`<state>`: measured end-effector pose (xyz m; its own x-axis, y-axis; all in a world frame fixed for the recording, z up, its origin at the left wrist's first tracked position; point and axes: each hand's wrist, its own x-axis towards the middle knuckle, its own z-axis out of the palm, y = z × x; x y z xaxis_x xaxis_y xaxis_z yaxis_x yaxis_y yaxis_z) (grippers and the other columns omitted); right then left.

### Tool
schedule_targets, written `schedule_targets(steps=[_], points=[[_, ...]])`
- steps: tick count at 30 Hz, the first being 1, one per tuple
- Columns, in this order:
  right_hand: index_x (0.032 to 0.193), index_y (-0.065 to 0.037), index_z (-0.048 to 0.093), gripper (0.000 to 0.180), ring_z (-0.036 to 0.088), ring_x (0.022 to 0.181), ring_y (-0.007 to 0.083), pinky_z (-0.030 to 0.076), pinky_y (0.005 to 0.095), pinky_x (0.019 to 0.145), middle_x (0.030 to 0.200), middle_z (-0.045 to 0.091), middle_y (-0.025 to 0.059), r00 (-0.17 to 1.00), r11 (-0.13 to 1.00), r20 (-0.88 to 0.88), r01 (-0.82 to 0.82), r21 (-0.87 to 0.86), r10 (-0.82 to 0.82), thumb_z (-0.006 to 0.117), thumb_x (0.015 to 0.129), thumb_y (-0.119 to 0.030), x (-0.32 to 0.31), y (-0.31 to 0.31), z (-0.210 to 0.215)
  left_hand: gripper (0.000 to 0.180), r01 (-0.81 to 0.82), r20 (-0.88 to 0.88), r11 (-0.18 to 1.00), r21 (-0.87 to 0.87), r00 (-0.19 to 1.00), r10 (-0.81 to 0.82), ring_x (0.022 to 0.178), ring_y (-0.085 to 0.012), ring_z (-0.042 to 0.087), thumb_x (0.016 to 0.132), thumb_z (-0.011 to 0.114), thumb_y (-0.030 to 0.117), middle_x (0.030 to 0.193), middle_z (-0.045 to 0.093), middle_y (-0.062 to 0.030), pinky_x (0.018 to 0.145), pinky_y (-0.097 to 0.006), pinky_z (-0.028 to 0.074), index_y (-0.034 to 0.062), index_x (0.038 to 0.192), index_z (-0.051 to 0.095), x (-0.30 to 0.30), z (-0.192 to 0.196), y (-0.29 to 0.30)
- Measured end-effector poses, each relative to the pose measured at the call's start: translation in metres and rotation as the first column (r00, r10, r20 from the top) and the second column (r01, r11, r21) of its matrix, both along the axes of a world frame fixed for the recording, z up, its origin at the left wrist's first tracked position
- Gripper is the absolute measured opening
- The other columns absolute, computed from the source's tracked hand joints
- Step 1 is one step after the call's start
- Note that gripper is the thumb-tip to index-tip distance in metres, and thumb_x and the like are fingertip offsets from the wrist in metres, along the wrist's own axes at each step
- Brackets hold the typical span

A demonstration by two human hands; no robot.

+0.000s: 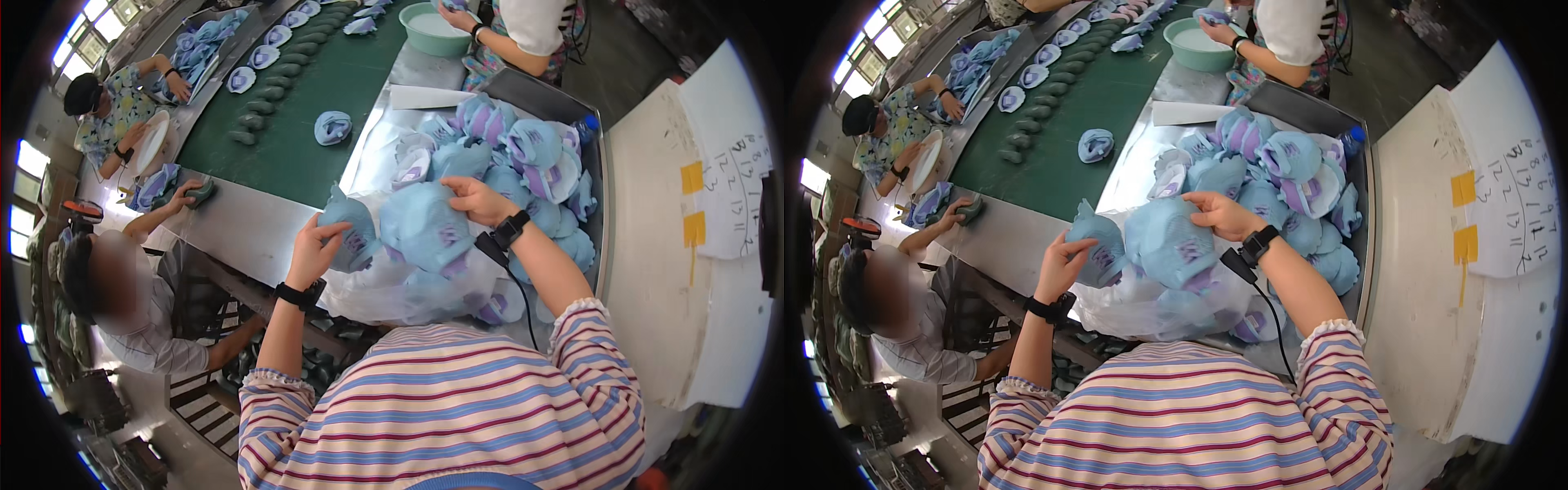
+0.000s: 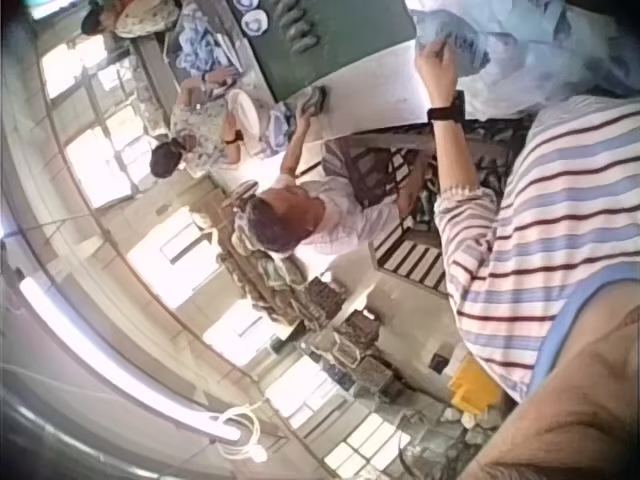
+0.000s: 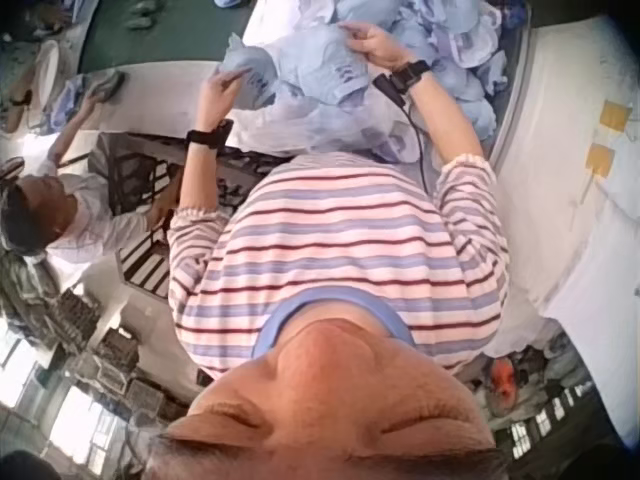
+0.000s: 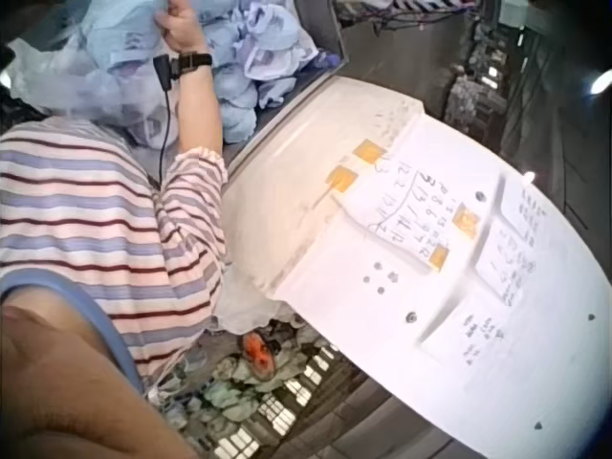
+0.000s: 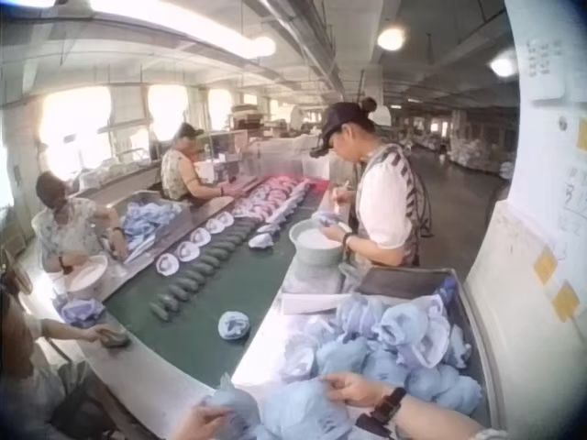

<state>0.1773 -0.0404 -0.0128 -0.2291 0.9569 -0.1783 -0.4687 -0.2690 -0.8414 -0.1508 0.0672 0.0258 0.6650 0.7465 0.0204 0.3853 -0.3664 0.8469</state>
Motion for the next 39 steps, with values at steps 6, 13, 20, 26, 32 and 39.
schedule_targets(steps=[6, 13, 20, 26, 32, 39], points=[[0.124, -0.002, 0.05, 0.037, 0.058, 0.098, 0.0122, 0.046, 0.0259, 0.087, 0.11, 0.06, 0.0063, 0.997, 0.998, -0.031, -0.065, 0.016, 0.065, 0.056, 0.088, -0.006, -0.011, 0.007, 0.023, 0.026, 0.168, 0.015, 0.982, -0.087, 0.986, -0.168, 0.113, -0.0335, 0.051, 0.084, 0.063, 0.023, 0.097, 0.064, -0.0214, 0.104, -0.04, 0.03, 0.0051, 0.103, 0.066, 0.031, 0.011, -0.008], [0.125, -0.003, 0.042, 0.046, 0.052, 0.094, 0.0075, 0.043, 0.0226, 0.081, 0.107, 0.056, 0.0035, 0.942, 1.0, 0.336, -0.001, 0.018, -0.005, 0.06, 0.089, -0.025, -0.022, 0.005, 0.011, 0.025, -0.016, 0.114, 0.99, -0.141, 0.993, 0.033, 0.113, -0.0348, 0.051, 0.077, 0.073, 0.024, 0.075, 0.063, -0.0165, 0.092, -0.037, 0.04, -0.0002, 0.081, 0.068, 0.055, -0.009, -0.019], [0.126, -0.001, 0.041, 0.056, 0.055, 0.099, 0.0136, 0.045, 0.0271, 0.087, 0.11, 0.057, 0.0066, 0.902, 0.911, 0.209, 0.402, -0.092, -0.377, 0.069, 0.081, -0.018, -0.017, -0.015, 0.019, 0.02, -0.063, 0.113, 0.998, 0.013, 0.992, 0.061, 0.097, -0.0338, 0.056, 0.078, 0.066, 0.011, 0.094, 0.065, -0.0202, 0.104, -0.038, 0.03, 0.0048, 0.097, 0.068, 0.053, -0.02, -0.007], [0.127, -0.004, 0.038, 0.057, 0.058, 0.094, 0.0195, 0.049, 0.0309, 0.081, 0.107, 0.057, 0.0119, 0.707, 0.735, 0.23, 0.676, 0.06, -0.669, 0.066, 0.078, 0.0, 0.041, 0.045, 0.041, 0.024, -0.283, 0.234, 0.917, -0.282, 0.906, 0.352, 0.097, -0.0221, 0.057, 0.077, 0.055, -0.001, 0.095, 0.064, -0.0135, 0.096, -0.034, 0.038, 0.003, 0.096, 0.069, 0.03, -0.028, -0.003], [0.123, -0.007, 0.05, 0.047, 0.05, 0.107, 0.0302, 0.041, 0.0405, 0.09, 0.11, 0.056, 0.0157, 0.086, 0.785, 0.864, 0.47, 0.404, -0.496, 0.06, 0.077, 0.0, 0.051, 0.122, -0.004, 0.024, -0.155, 0.128, 0.95, -0.271, 0.972, 0.195, 0.091, -0.0197, 0.057, 0.077, 0.054, 0.002, 0.082, 0.067, -0.0093, 0.109, -0.037, 0.023, 0.0042, 0.094, 0.07, 0.022, -0.057, -0.015], [0.097, -0.006, 0.058, 0.024, 0.057, 0.092, 0.0318, 0.047, 0.0395, 0.076, 0.1, 0.057, 0.0153, 0.145, 0.746, 0.793, -0.275, 0.607, -0.592, 0.048, 0.077, -0.001, -0.021, 0.08, 0.0, 0.029, 0.049, -0.236, 0.984, -0.169, 0.968, -0.089, 0.086, -0.0356, 0.06, 0.069, 0.055, 0.002, 0.077, 0.064, -0.0189, 0.101, -0.036, 0.036, 0.009, 0.093, 0.071, -0.014, -0.074, -0.034]])
